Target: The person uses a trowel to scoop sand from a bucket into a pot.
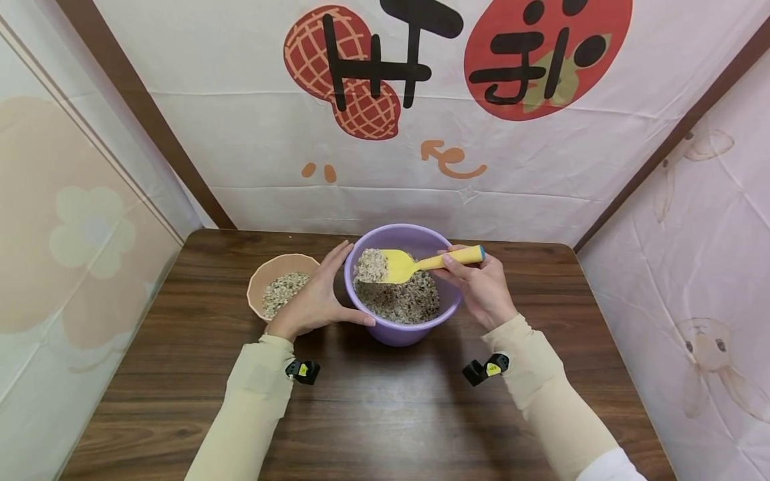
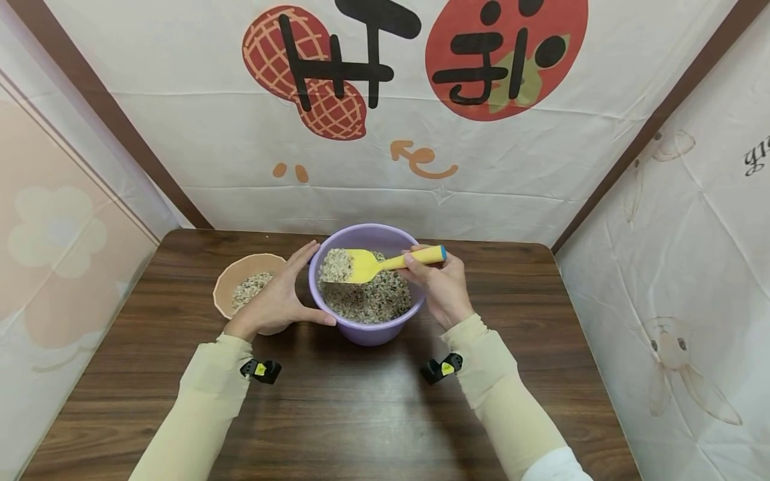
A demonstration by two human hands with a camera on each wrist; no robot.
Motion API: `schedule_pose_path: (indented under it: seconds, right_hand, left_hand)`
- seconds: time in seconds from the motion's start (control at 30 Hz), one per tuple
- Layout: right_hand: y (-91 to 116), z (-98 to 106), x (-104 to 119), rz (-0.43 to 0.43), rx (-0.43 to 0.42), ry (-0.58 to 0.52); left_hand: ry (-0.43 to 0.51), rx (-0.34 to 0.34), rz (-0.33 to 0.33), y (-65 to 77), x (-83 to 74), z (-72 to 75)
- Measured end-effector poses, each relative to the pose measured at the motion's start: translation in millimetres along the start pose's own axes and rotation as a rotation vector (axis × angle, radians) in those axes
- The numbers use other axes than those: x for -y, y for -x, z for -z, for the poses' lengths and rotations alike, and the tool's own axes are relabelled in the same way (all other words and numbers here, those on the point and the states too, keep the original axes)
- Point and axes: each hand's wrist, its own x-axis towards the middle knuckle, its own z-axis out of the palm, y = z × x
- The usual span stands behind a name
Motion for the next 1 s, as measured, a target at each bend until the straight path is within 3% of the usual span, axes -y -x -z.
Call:
schedule_pose_path:
  seconds: [0.43,1.0]
  right_hand:
    - [7.7,14.2,14.4,0.091,0.045,-0.039]
    - [13.8,33.0,16.3,0.073,0.009,-0.028]
  left_hand:
    - [-0.01,0.003,0.011,0.2,-0.6,0.6]
    - [-0.004,0.004,0.013,0.0,-1.1,0.3]
